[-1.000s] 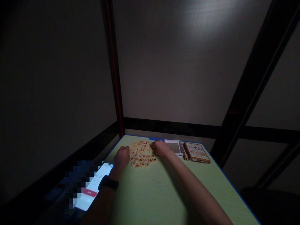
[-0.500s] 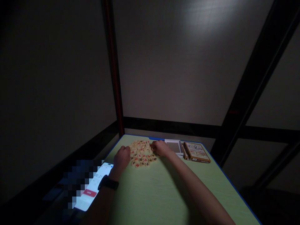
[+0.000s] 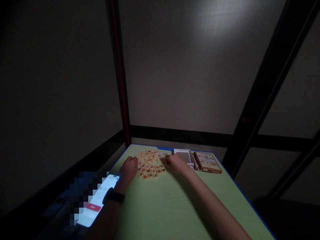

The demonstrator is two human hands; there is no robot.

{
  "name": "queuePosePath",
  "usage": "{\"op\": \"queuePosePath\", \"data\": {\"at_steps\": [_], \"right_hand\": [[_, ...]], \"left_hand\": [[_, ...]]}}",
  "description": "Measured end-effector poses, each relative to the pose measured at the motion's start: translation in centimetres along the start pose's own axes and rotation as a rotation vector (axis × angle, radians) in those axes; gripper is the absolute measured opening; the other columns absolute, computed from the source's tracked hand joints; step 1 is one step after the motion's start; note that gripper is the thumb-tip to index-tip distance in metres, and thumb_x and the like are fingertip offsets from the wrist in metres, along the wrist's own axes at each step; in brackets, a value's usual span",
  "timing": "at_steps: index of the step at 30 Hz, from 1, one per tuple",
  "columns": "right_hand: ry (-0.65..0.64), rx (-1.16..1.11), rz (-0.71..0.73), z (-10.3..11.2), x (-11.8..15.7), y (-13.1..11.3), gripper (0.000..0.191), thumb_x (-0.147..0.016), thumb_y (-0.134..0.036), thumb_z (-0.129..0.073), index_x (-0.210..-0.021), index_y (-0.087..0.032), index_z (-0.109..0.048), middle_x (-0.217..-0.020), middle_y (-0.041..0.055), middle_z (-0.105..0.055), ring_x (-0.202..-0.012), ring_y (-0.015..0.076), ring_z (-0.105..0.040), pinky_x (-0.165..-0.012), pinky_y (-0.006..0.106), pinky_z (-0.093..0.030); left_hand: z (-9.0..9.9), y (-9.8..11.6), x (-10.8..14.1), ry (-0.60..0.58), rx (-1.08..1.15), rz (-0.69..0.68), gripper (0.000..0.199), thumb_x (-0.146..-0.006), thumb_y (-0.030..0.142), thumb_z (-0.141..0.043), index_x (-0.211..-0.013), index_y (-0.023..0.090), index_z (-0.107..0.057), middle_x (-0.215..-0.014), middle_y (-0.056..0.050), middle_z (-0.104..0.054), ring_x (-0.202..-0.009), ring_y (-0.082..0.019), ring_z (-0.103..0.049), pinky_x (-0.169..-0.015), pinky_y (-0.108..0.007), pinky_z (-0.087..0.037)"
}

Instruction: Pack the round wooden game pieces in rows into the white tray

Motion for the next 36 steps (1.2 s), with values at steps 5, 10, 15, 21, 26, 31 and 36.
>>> {"op": "queuePosePath", "data": {"at_steps": [5,10,15,21,26,31,36], "right_hand": [[-0.015,0.179,-0.095,-0.4,1.6,-0.6,0.036,-0.093,-0.008,-0.046,-0.121,-0.015,-0.066,-0.106,0.0199,-0.074,-0.097,0.0286,-0.072,-0.077,0.03,-0.049],[-0.032,0.135,-0.069,-0.9,1.2,-0.9,0.033,-0.093,-0.007,-0.045,-0.115,-0.016,-0.068,-0.104,0.0193,-0.073,-0.095,0.0262,-0.071,-0.078,0.028,-0.048],[-0.03,0.035,0.031,-1.6,0.4,-0.3,0.026,-0.088,-0.008,-0.052,-0.106,-0.015,-0.069,-0.104,0.0142,-0.071,-0.09,0.0196,-0.067,-0.073,0.023,-0.042],[0.001,-0.062,0.079,-2.2,0.1,0.6,0.027,-0.08,0.001,-0.05,-0.091,-0.014,-0.07,-0.089,0.0087,-0.069,-0.079,0.0149,-0.06,-0.068,0.021,-0.037],[0.029,-0.119,0.108,-2.2,-0.2,0.6,0.023,-0.082,-0.001,-0.051,-0.084,-0.014,-0.07,-0.085,0.0072,-0.067,-0.078,0.0151,-0.057,-0.07,0.021,-0.037],[0.057,-0.147,0.098,-1.8,0.5,0.9,0.023,-0.085,-0.005,-0.052,-0.092,-0.014,-0.071,-0.093,0.0107,-0.069,-0.085,0.0178,-0.061,-0.074,0.022,-0.039],[0.038,-0.135,-0.008,-2.3,1.7,0.9,0.022,-0.083,-0.005,-0.054,-0.096,-0.013,-0.07,-0.094,0.0132,-0.073,-0.081,0.0187,-0.064,-0.068,0.023,-0.039]], "left_hand": [[-0.1,0.1,0.0,-0.008,-0.01,0.008,0.033,-0.098,0.014,-0.035,-0.109,0.015,-0.066,-0.11,-0.013,-0.063,-0.103,-0.021,-0.063,-0.078,-0.028,-0.047],[-0.2,0.1,0.0,-0.002,-0.004,0.01,0.032,-0.097,0.014,-0.037,-0.109,0.016,-0.067,-0.108,-0.012,-0.063,-0.103,-0.021,-0.063,-0.077,-0.027,-0.048],[-0.5,0.0,0.0,0.024,-0.004,-0.012,0.032,-0.098,0.015,-0.036,-0.108,0.015,-0.067,-0.107,-0.013,-0.063,-0.1,-0.021,-0.064,-0.076,-0.028,-0.048],[-0.6,0.0,-0.2,0.019,0.018,-0.017,0.033,-0.099,0.017,-0.036,-0.108,0.015,-0.067,-0.106,-0.013,-0.062,-0.101,-0.023,-0.062,-0.079,-0.029,-0.048],[-0.5,-0.1,-0.2,0.014,0.023,-0.006,0.031,-0.096,0.014,-0.039,-0.109,0.016,-0.068,-0.107,-0.013,-0.061,-0.102,-0.023,-0.062,-0.081,-0.03,-0.05],[0.1,0.2,0.1,-0.032,0.0,0.002,0.031,-0.097,0.014,-0.038,-0.11,0.015,-0.067,-0.11,-0.012,-0.063,-0.105,-0.022,-0.062,-0.082,-0.028,-0.049],[0.2,0.3,0.2,-0.029,-0.007,0.003,0.032,-0.097,0.012,-0.037,-0.11,0.015,-0.066,-0.11,-0.013,-0.063,-0.105,-0.022,-0.063,-0.081,-0.029,-0.049]]}}
Point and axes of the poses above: each hand's wrist, its own x-axis away from the middle knuckle, its own z-axis out of the back of the hand, y = z × x, the point moved 5 cm from there along -x, towards the middle knuckle
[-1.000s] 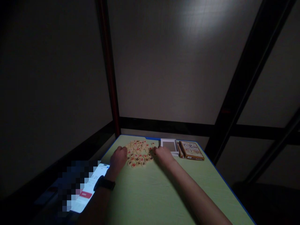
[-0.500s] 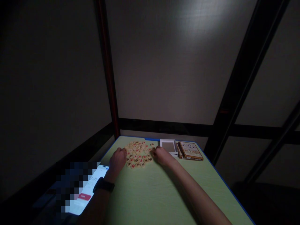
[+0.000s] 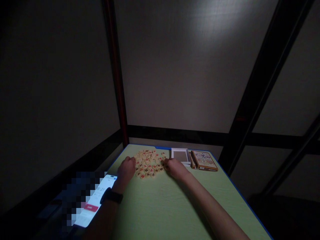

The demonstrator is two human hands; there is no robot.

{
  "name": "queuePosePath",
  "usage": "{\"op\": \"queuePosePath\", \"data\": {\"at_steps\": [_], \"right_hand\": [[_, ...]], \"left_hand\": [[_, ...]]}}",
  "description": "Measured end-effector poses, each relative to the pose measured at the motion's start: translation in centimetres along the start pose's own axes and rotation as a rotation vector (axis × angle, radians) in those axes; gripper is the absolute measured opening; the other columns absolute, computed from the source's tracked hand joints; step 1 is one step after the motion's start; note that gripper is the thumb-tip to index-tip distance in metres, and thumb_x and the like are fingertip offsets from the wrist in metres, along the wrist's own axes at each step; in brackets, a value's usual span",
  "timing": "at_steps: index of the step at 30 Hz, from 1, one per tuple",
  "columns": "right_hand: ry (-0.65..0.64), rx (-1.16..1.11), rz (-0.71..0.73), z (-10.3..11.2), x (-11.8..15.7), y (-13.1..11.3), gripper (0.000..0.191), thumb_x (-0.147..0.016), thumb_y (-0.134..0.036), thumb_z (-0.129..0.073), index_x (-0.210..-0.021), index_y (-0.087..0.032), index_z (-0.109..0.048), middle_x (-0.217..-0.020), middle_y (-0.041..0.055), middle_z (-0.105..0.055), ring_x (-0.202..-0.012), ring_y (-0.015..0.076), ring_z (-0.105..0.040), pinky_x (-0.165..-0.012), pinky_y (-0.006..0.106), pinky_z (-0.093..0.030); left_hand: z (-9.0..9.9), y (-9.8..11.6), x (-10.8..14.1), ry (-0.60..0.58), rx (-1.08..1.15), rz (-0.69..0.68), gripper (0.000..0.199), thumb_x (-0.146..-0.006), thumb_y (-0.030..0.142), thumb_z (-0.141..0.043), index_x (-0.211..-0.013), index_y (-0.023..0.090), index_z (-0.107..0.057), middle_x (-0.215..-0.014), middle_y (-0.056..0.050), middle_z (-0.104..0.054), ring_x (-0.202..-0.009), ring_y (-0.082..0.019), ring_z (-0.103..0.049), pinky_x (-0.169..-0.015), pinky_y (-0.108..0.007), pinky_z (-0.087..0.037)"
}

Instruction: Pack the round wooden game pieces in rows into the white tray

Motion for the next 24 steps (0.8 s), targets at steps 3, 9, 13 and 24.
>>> {"op": "queuePosePath", "data": {"at_steps": [3,9,13,24], "right_hand": [[-0.029,-0.068,0.021,-0.4,0.1,-0.2,0.023,-0.078,-0.003,-0.057,-0.093,-0.012,-0.071,-0.092,0.0117,-0.075,-0.082,0.0185,-0.067,-0.068,0.022,-0.04],[-0.035,-0.043,0.043,0.8,-1.4,0.4,0.023,-0.08,-0.004,-0.055,-0.083,-0.014,-0.075,-0.083,0.0069,-0.076,-0.081,0.0175,-0.068,-0.072,0.021,-0.043],[-0.026,0.057,-0.012,1.8,-3.4,0.4,0.026,-0.082,-0.005,-0.052,-0.087,-0.012,-0.076,-0.089,0.0124,-0.077,-0.083,0.0202,-0.069,-0.07,0.024,-0.042],[-0.121,0.185,-0.095,0.7,-6.6,-0.8,0.016,-0.083,-0.018,-0.064,-0.089,-0.02,-0.078,-0.092,0.0109,-0.077,-0.089,0.0227,-0.071,-0.068,0.024,-0.046]], "left_hand": [[-0.3,-0.1,-0.1,0.007,-0.003,-0.007,0.032,-0.096,0.011,-0.037,-0.109,0.014,-0.066,-0.108,-0.014,-0.064,-0.104,-0.022,-0.064,-0.081,-0.028,-0.048],[-0.2,-0.6,-0.4,0.005,0.019,0.005,0.032,-0.093,0.006,-0.039,-0.11,0.013,-0.065,-0.105,-0.015,-0.068,-0.102,-0.021,-0.066,-0.08,-0.027,-0.047],[0.6,-1.4,-0.3,-0.012,0.048,0.1,0.035,-0.095,0.006,-0.034,-0.112,0.012,-0.064,-0.103,-0.016,-0.072,-0.1,-0.022,-0.069,-0.078,-0.027,-0.047],[0.2,-1.5,-0.3,-0.024,0.101,0.124,0.035,-0.1,0.019,-0.033,-0.11,0.016,-0.066,-0.108,-0.012,-0.072,-0.101,-0.021,-0.068,-0.077,-0.027,-0.047]]}}
Point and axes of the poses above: each hand's wrist, its own x-axis away from the middle knuckle, its own z-axis out of the back of the hand, y = z × x, the point moved 5 cm from there along -x, towards the middle knuckle
